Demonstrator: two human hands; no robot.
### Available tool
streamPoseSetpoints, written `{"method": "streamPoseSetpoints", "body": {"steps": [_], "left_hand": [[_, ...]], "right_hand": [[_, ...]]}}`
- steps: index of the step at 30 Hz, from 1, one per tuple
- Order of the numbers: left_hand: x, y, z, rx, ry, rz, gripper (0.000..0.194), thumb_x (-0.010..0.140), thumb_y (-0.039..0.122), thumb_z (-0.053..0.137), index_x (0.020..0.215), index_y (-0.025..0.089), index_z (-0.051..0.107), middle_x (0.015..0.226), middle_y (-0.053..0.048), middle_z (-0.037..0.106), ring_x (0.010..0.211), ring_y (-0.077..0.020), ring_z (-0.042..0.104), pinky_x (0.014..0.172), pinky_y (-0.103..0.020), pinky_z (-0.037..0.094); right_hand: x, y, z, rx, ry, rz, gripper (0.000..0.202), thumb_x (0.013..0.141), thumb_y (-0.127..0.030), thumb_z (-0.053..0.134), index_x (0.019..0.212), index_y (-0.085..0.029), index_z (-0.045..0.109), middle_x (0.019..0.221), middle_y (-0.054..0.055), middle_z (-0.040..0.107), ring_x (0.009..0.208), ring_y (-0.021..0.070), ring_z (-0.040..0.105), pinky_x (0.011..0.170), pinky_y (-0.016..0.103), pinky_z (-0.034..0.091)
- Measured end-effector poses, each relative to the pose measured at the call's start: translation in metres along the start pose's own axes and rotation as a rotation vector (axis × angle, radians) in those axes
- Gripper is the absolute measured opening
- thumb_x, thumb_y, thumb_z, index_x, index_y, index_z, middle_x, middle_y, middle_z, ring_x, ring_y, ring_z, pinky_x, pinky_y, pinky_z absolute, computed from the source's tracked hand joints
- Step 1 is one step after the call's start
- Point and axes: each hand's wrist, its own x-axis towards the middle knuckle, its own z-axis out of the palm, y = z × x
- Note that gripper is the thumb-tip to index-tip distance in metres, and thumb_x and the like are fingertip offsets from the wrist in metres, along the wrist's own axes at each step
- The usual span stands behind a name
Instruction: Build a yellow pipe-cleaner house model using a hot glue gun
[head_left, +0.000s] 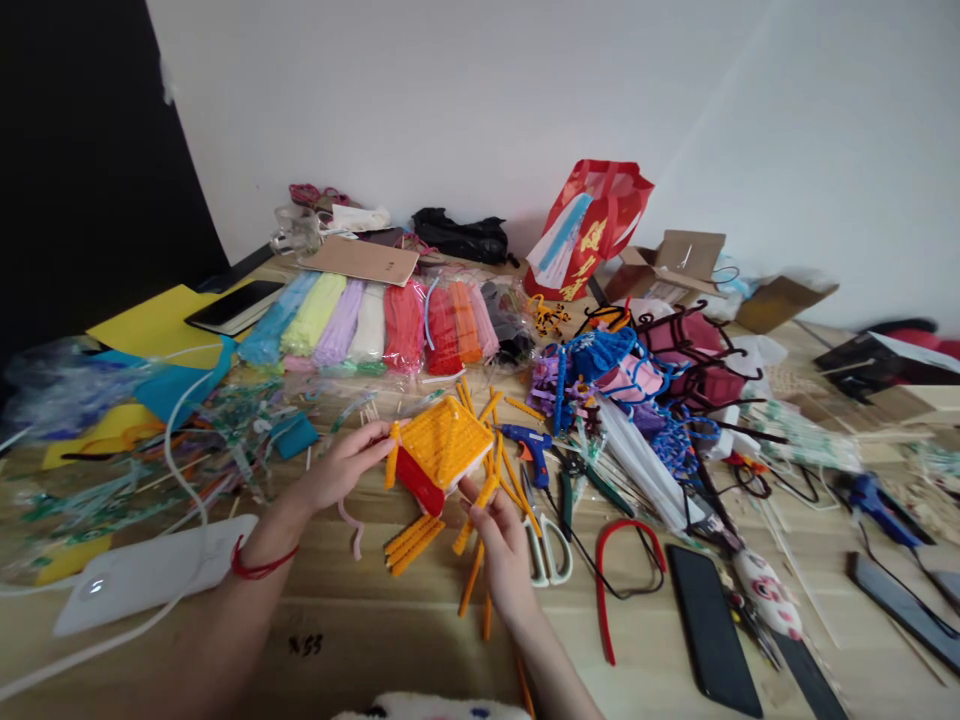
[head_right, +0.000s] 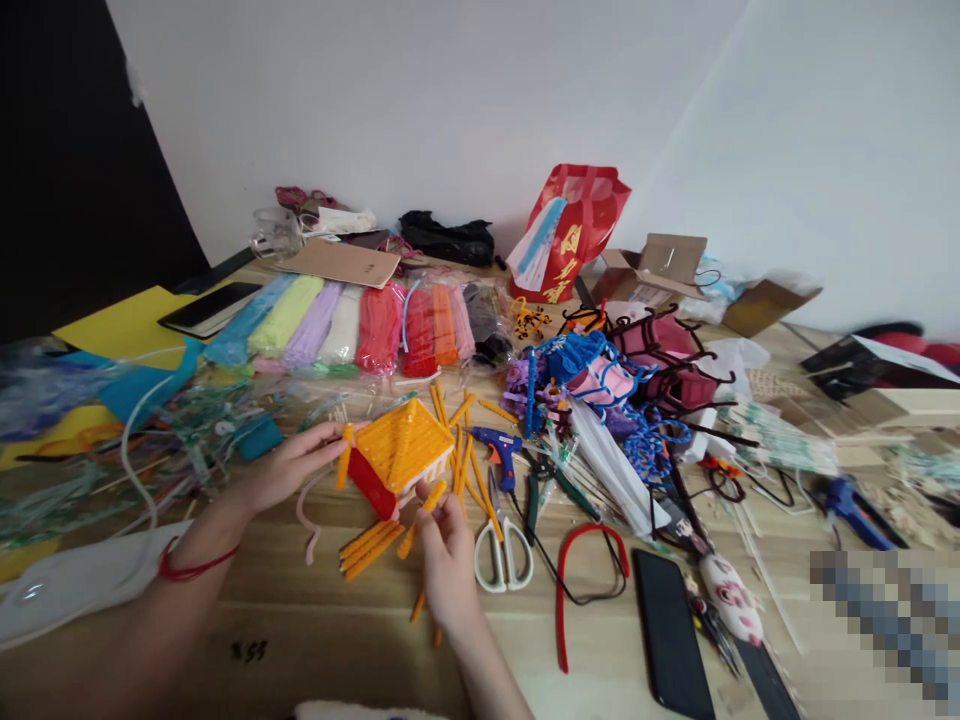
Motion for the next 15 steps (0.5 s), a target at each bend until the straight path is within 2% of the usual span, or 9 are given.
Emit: {"method": "streamPoseSetpoints", "body": {"steps": [3, 5, 9, 12, 15], "left_hand": [[0.003, 0.008, -0.007, 0.084, -0.011, 0.036, 0.046, 0.086, 0.053, 0.052, 0.115, 0.018, 0.061, 0.125, -0.009, 0.062, 0.117, -0.0241, 0.056, 0.1, -0.036, 0.045], [0.005, 0.014, -0.013, 0.183, 0.048, 0.11, 0.042, 0.087, 0.05, 0.052, 0.112, 0.018, 0.062, 0.126, -0.009, 0.061, 0.117, -0.0229, 0.056, 0.098, -0.033, 0.046], [0.017, 0.029, -0.021, 0.399, 0.153, 0.252, 0.032, 0.085, 0.045, 0.056, 0.1, 0.018, 0.066, 0.106, -0.007, 0.069, 0.097, -0.0207, 0.063, 0.084, -0.029, 0.051], [0.031, 0.043, -0.016, 0.476, 0.087, 0.314, 0.027, 0.085, 0.04, 0.056, 0.098, 0.019, 0.068, 0.1, -0.006, 0.07, 0.09, -0.0189, 0.063, 0.081, -0.028, 0.05], [0.042, 0.054, -0.009, 0.572, -0.072, 0.351, 0.023, 0.087, 0.034, 0.053, 0.096, 0.019, 0.068, 0.097, -0.004, 0.071, 0.088, -0.0184, 0.063, 0.082, -0.03, 0.048]], "right_hand": [[0.004, -0.01, -0.008, -0.087, -0.003, -0.019, 0.017, 0.085, -0.038, 0.061, 0.088, -0.021, 0.06, 0.12, 0.009, 0.067, 0.112, 0.0251, 0.061, 0.094, 0.039, 0.047], [0.015, -0.023, -0.017, -0.13, 0.019, -0.079, 0.018, 0.083, -0.038, 0.063, 0.08, -0.021, 0.057, 0.108, 0.009, 0.071, 0.103, 0.0239, 0.064, 0.088, 0.036, 0.049], [0.054, -0.051, -0.03, -0.302, 0.043, -0.253, 0.018, 0.077, -0.037, 0.07, 0.08, -0.02, 0.063, 0.082, 0.004, 0.069, 0.079, 0.0191, 0.065, 0.078, 0.033, 0.05], [0.084, -0.062, -0.029, -0.391, -0.057, -0.333, 0.016, 0.075, -0.036, 0.07, 0.079, -0.021, 0.066, 0.078, 0.003, 0.068, 0.073, 0.0179, 0.063, 0.072, 0.031, 0.05], [0.104, -0.062, -0.025, -0.438, -0.131, -0.358, 0.017, 0.075, -0.036, 0.07, 0.083, -0.021, 0.069, 0.08, 0.004, 0.069, 0.073, 0.0188, 0.063, 0.072, 0.032, 0.051]]}}
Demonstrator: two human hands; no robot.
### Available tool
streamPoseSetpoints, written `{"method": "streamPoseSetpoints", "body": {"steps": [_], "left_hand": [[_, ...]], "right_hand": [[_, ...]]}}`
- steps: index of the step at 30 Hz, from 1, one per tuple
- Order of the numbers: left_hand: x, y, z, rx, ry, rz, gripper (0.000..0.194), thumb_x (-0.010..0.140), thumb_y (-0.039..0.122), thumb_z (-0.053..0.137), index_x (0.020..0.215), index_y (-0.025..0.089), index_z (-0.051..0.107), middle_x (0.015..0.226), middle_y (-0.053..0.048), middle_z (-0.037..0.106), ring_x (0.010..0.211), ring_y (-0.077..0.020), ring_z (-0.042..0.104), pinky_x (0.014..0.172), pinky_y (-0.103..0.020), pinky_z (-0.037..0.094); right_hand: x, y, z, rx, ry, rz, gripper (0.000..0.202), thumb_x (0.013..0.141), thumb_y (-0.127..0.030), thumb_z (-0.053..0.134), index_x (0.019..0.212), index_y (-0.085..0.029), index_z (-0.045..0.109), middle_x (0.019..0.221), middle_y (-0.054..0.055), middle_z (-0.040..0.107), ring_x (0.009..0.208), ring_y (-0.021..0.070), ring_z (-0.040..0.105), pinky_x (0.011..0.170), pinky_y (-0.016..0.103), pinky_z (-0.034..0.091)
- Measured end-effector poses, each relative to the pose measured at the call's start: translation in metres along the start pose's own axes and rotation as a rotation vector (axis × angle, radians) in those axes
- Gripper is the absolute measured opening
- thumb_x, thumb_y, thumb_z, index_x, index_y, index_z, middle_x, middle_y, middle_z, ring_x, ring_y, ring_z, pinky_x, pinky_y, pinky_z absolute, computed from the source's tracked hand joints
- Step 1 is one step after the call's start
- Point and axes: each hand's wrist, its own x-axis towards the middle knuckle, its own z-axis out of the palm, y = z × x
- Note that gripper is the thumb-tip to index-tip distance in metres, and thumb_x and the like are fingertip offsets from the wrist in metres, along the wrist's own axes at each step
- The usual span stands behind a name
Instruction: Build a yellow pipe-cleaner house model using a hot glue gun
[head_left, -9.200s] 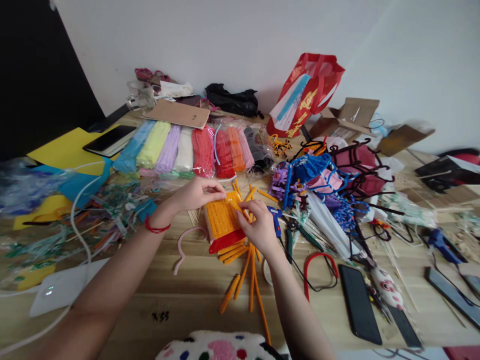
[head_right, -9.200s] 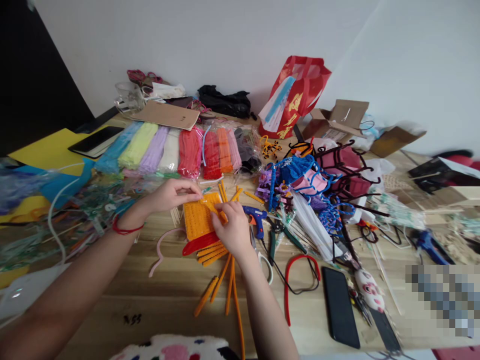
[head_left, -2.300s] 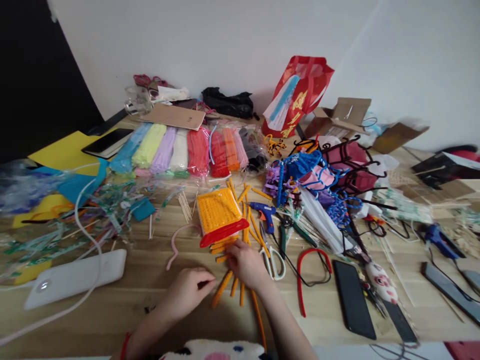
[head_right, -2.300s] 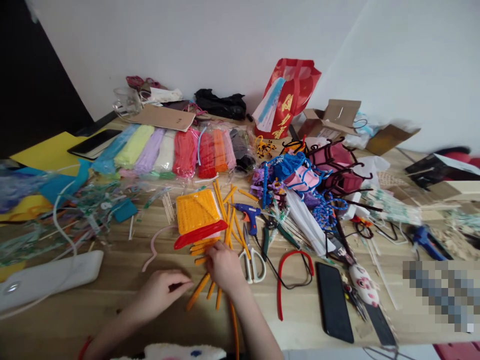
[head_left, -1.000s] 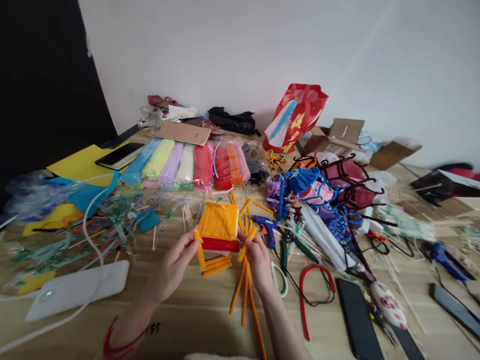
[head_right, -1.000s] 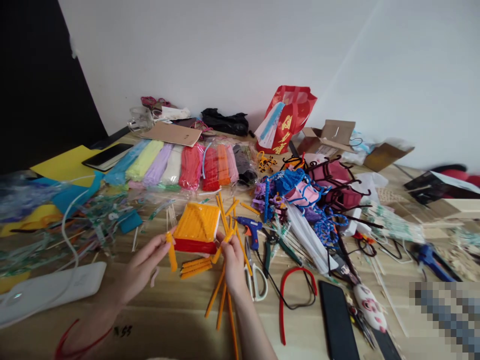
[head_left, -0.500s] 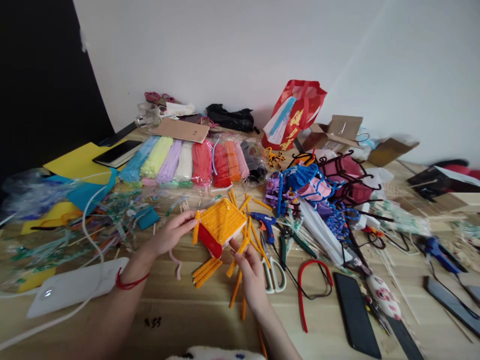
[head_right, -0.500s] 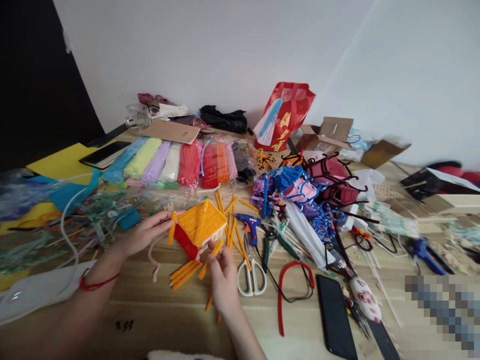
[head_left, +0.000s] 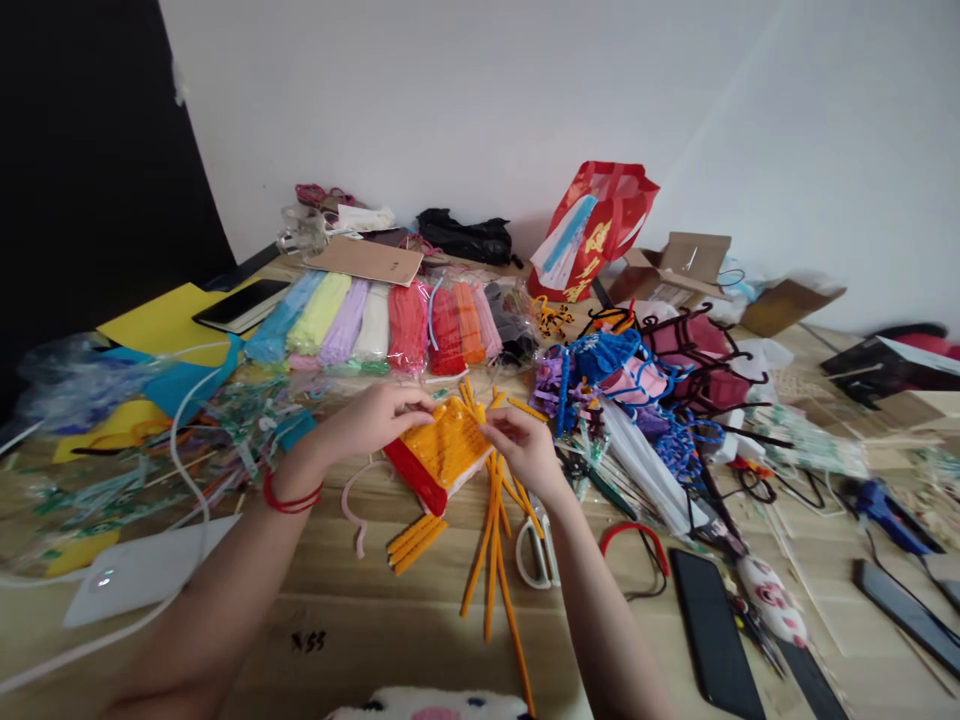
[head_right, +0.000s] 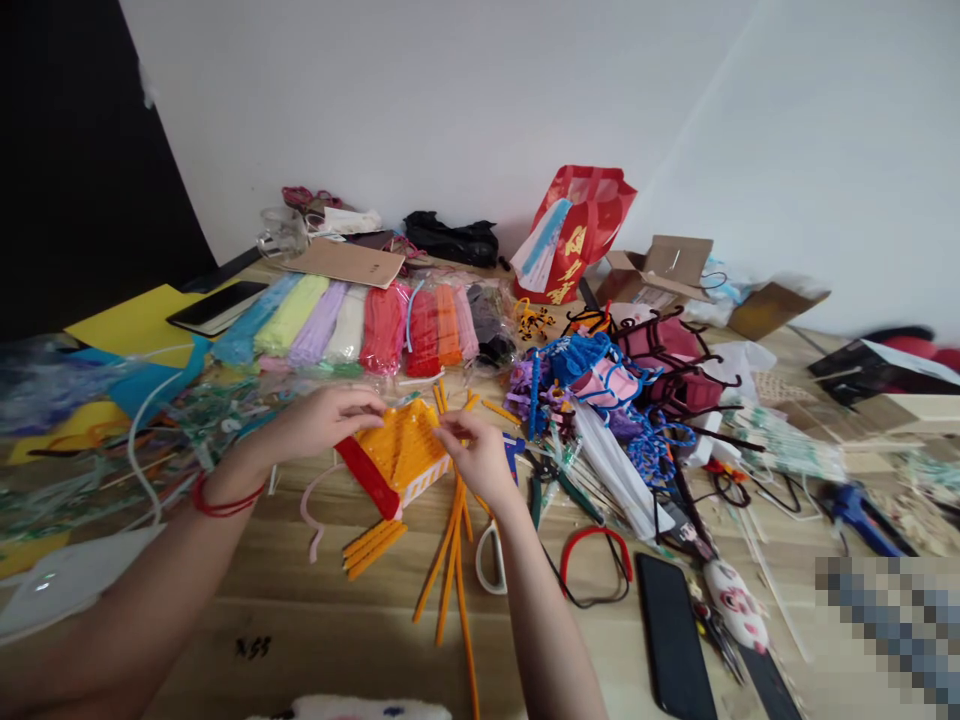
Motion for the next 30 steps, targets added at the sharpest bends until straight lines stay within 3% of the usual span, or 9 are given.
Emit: {"method": "streamPoseSetpoints", "body": {"steps": [4, 12, 20, 30], "left_hand": [[0.009, 0.001, -0.003, 0.053, -0.105, 0.064, 0.026, 0.091, 0.03, 0.046, 0.103, 0.019, 0.066, 0.103, -0.005, 0.07, 0.093, -0.0189, 0.063, 0.087, -0.032, 0.046], [0.01, -0.01, -0.005, 0.044, -0.118, 0.047, 0.024, 0.09, 0.03, 0.047, 0.1, 0.019, 0.067, 0.101, -0.005, 0.07, 0.09, -0.018, 0.062, 0.083, -0.03, 0.044], [0.009, -0.009, -0.002, 0.052, -0.123, 0.05, 0.027, 0.09, 0.033, 0.046, 0.101, 0.021, 0.067, 0.105, -0.005, 0.071, 0.092, -0.019, 0.062, 0.084, -0.031, 0.044], [0.009, -0.013, 0.001, 0.064, -0.107, 0.048, 0.027, 0.091, 0.034, 0.046, 0.102, 0.022, 0.066, 0.103, -0.004, 0.071, 0.092, -0.0195, 0.063, 0.085, -0.031, 0.044]], "right_hand": [[0.009, 0.007, -0.001, -0.046, -0.034, -0.045, 0.02, 0.077, -0.035, 0.067, 0.089, -0.02, 0.071, 0.083, 0.005, 0.07, 0.075, 0.0191, 0.064, 0.072, 0.032, 0.052], [0.011, 0.014, -0.008, -0.006, -0.092, 0.003, 0.019, 0.077, -0.029, 0.065, 0.093, -0.019, 0.071, 0.085, 0.005, 0.07, 0.077, 0.0187, 0.064, 0.074, 0.032, 0.053], [0.014, 0.022, -0.009, 0.051, -0.132, 0.032, 0.019, 0.074, -0.029, 0.069, 0.09, -0.02, 0.073, 0.085, 0.004, 0.072, 0.075, 0.0194, 0.066, 0.073, 0.033, 0.053], [0.021, 0.018, -0.018, 0.06, -0.081, 0.029, 0.016, 0.07, -0.026, 0.072, 0.084, -0.02, 0.074, 0.081, 0.002, 0.072, 0.073, 0.0169, 0.065, 0.071, 0.029, 0.051]]}}
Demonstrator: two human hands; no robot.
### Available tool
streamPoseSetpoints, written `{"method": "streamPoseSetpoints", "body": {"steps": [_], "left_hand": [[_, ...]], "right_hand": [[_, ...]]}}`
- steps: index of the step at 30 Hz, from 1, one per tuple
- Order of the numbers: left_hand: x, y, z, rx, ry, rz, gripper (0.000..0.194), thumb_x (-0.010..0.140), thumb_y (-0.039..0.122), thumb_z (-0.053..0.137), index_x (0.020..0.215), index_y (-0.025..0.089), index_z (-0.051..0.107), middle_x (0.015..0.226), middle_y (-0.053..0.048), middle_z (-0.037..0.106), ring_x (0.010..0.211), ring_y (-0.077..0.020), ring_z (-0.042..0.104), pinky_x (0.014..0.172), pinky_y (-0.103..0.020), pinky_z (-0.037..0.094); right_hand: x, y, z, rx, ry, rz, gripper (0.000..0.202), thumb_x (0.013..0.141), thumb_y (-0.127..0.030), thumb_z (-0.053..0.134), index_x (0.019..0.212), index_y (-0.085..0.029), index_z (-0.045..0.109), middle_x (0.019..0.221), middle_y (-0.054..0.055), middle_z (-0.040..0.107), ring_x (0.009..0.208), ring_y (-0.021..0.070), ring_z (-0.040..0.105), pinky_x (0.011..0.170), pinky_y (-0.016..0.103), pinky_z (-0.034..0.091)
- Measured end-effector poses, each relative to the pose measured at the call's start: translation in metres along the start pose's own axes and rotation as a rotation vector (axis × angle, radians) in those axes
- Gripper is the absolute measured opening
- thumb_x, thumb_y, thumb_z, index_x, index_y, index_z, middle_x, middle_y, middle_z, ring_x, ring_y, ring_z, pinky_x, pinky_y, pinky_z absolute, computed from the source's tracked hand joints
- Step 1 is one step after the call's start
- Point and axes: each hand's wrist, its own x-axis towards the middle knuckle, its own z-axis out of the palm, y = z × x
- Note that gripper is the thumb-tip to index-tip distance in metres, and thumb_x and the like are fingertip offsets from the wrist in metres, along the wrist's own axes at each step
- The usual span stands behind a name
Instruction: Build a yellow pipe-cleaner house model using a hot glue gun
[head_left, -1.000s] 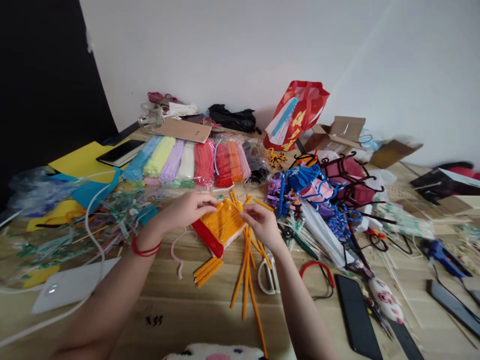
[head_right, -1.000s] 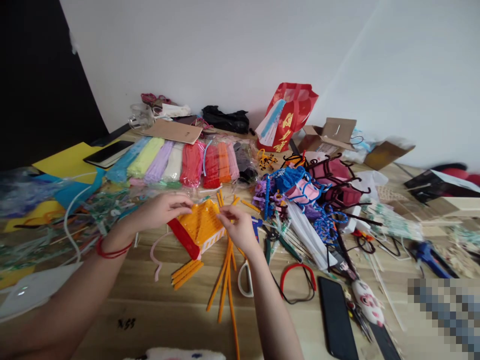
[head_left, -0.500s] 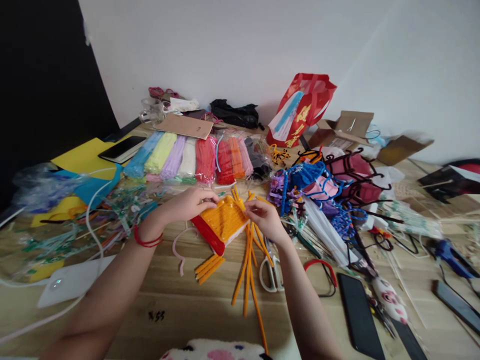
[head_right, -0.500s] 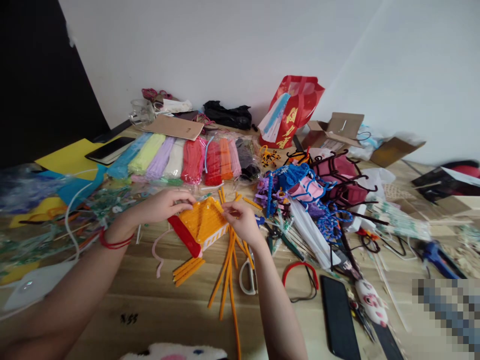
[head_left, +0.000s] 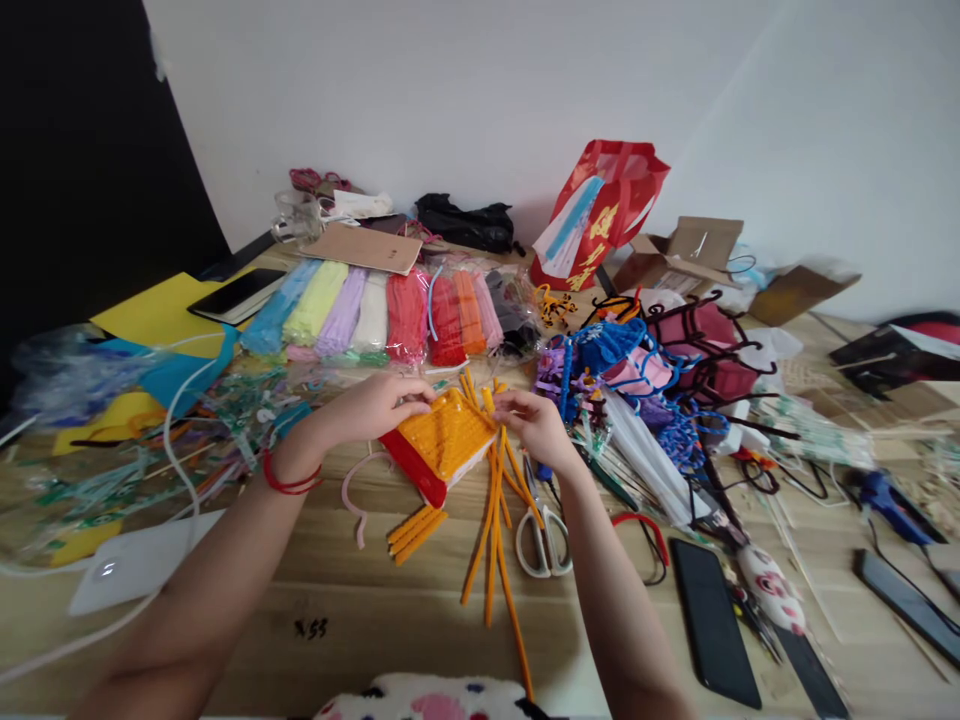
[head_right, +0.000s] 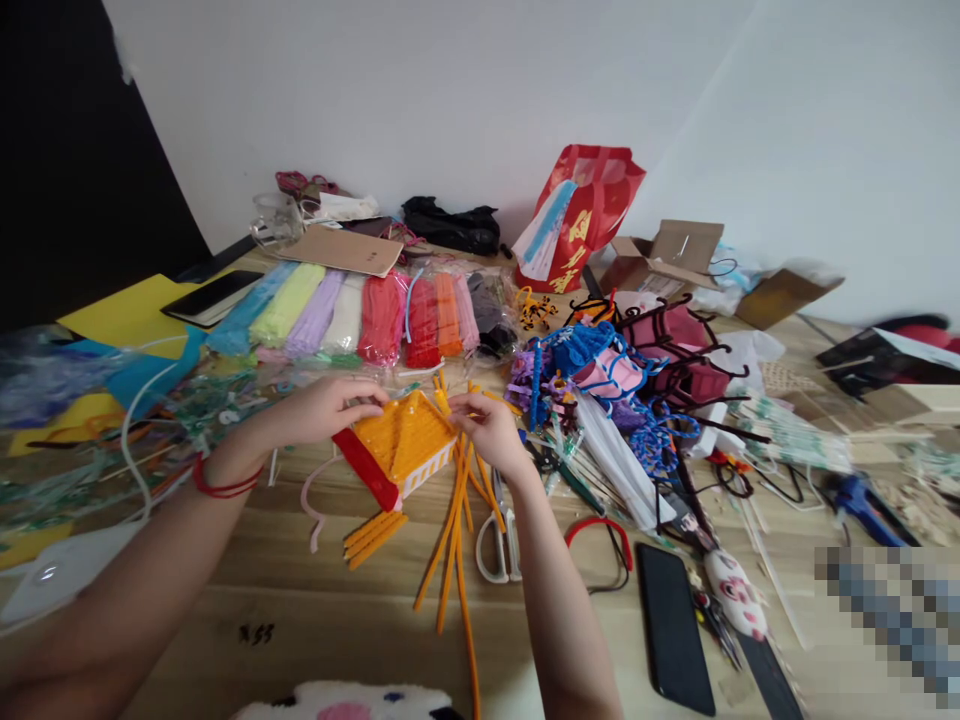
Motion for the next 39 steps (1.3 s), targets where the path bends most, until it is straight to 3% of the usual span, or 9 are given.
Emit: {"method": "streamPoseSetpoints", "body": {"steps": [6, 20, 39], "left_hand": [[0.001, 0.0, 0.0, 0.011, -0.008, 0.011, 0.026, 0.091, 0.034, 0.046, 0.102, 0.021, 0.067, 0.102, -0.004, 0.071, 0.091, -0.0191, 0.063, 0.084, -0.031, 0.044], [-0.001, 0.004, 0.004, 0.099, -0.016, 0.026, 0.023, 0.092, 0.029, 0.046, 0.104, 0.023, 0.065, 0.107, -0.003, 0.07, 0.095, -0.0194, 0.063, 0.086, -0.033, 0.044], [-0.002, 0.001, 0.008, 0.125, -0.005, 0.044, 0.024, 0.093, 0.029, 0.047, 0.108, 0.025, 0.065, 0.113, -0.002, 0.069, 0.097, -0.0191, 0.063, 0.09, -0.033, 0.044]], "right_hand": [[-0.002, 0.008, 0.001, 0.014, 0.012, -0.005, 0.017, 0.07, -0.027, 0.072, 0.086, -0.02, 0.074, 0.08, 0.002, 0.072, 0.074, 0.0176, 0.065, 0.072, 0.03, 0.051], [-0.006, -0.01, 0.007, -0.38, -0.126, -0.193, 0.012, 0.082, -0.018, 0.059, 0.087, -0.019, 0.071, 0.088, 0.006, 0.072, 0.081, 0.0178, 0.066, 0.071, 0.027, 0.052], [-0.007, -0.013, 0.01, -0.421, -0.124, -0.21, 0.015, 0.081, -0.015, 0.057, 0.086, -0.019, 0.07, 0.089, 0.006, 0.072, 0.08, 0.0179, 0.067, 0.068, 0.027, 0.055]]}}
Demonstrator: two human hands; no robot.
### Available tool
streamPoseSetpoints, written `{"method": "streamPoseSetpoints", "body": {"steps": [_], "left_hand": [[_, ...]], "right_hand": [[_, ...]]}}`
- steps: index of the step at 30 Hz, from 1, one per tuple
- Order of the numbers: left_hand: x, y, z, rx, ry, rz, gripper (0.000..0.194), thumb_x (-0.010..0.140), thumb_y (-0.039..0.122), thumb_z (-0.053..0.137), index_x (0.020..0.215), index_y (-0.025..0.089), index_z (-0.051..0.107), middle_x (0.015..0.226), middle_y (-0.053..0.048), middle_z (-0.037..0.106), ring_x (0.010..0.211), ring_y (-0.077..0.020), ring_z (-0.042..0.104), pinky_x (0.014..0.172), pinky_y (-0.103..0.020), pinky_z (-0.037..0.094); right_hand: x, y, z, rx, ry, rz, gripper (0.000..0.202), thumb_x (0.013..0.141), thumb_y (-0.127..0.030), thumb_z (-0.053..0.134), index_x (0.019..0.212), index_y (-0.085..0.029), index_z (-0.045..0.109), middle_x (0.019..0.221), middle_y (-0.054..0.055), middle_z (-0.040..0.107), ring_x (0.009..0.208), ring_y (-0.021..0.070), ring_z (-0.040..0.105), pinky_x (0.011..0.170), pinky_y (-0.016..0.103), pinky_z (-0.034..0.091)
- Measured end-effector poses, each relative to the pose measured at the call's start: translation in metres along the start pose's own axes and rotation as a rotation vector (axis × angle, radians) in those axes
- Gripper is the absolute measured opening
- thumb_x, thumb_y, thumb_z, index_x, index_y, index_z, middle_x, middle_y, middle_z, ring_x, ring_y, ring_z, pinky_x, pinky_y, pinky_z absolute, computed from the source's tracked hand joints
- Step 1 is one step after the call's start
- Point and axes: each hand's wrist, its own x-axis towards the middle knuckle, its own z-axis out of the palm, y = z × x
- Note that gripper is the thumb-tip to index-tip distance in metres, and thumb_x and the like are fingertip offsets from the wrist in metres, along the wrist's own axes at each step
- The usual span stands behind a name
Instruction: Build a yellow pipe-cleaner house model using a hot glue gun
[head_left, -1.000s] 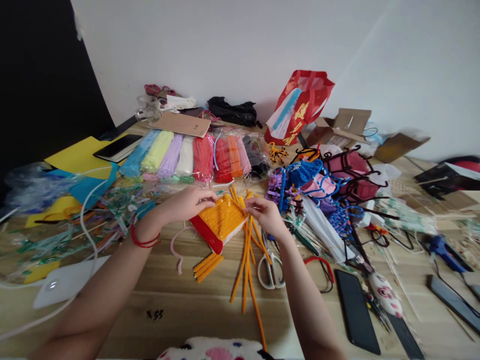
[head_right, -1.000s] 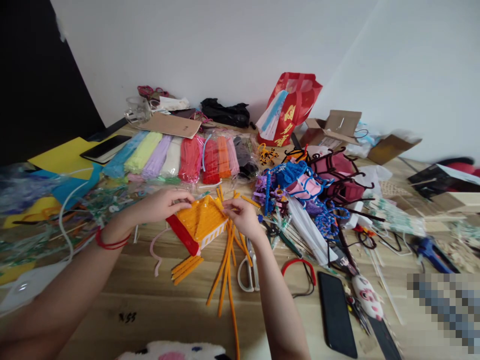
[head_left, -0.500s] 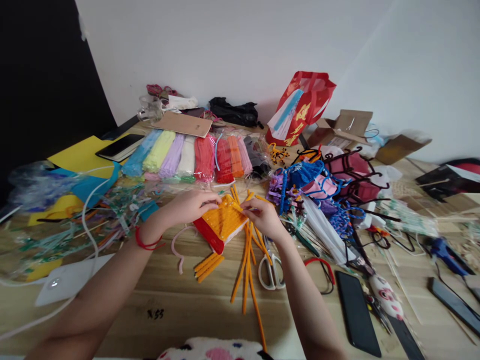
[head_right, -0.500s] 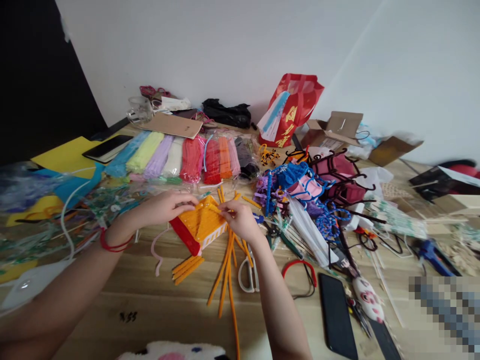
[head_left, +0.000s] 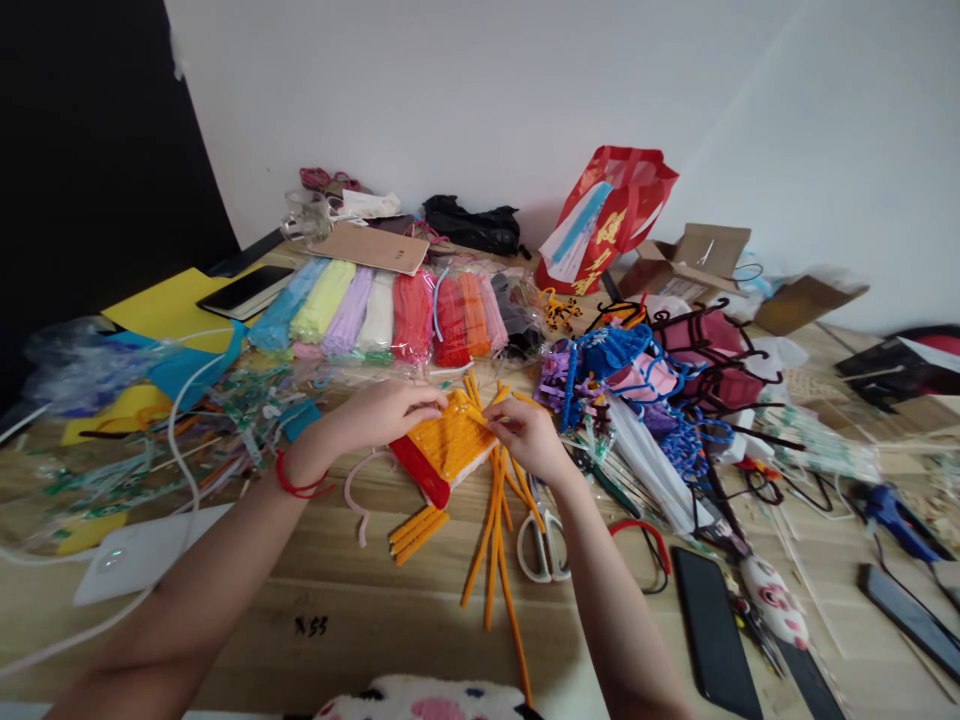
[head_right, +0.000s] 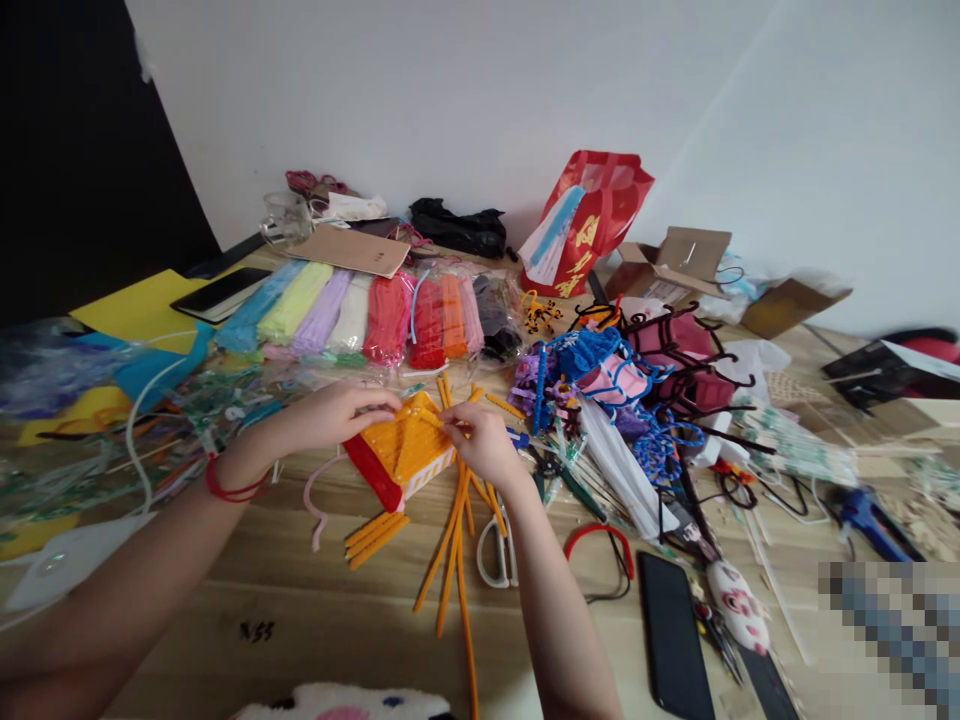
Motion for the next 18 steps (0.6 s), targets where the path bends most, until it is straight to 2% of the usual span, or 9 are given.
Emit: {"method": "streamPoseSetpoints", "body": {"steps": [18], "left_hand": [[0.0006, 0.0012, -0.0005, -0.008, 0.002, 0.014, 0.025, 0.094, 0.031, 0.046, 0.107, 0.024, 0.066, 0.112, -0.002, 0.07, 0.098, -0.0181, 0.063, 0.086, -0.03, 0.045]], "right_hand": [[0.0009, -0.0023, -0.0002, -0.011, -0.008, -0.033, 0.016, 0.081, -0.014, 0.056, 0.086, -0.018, 0.071, 0.086, 0.006, 0.071, 0.079, 0.0174, 0.066, 0.068, 0.026, 0.055]]}}
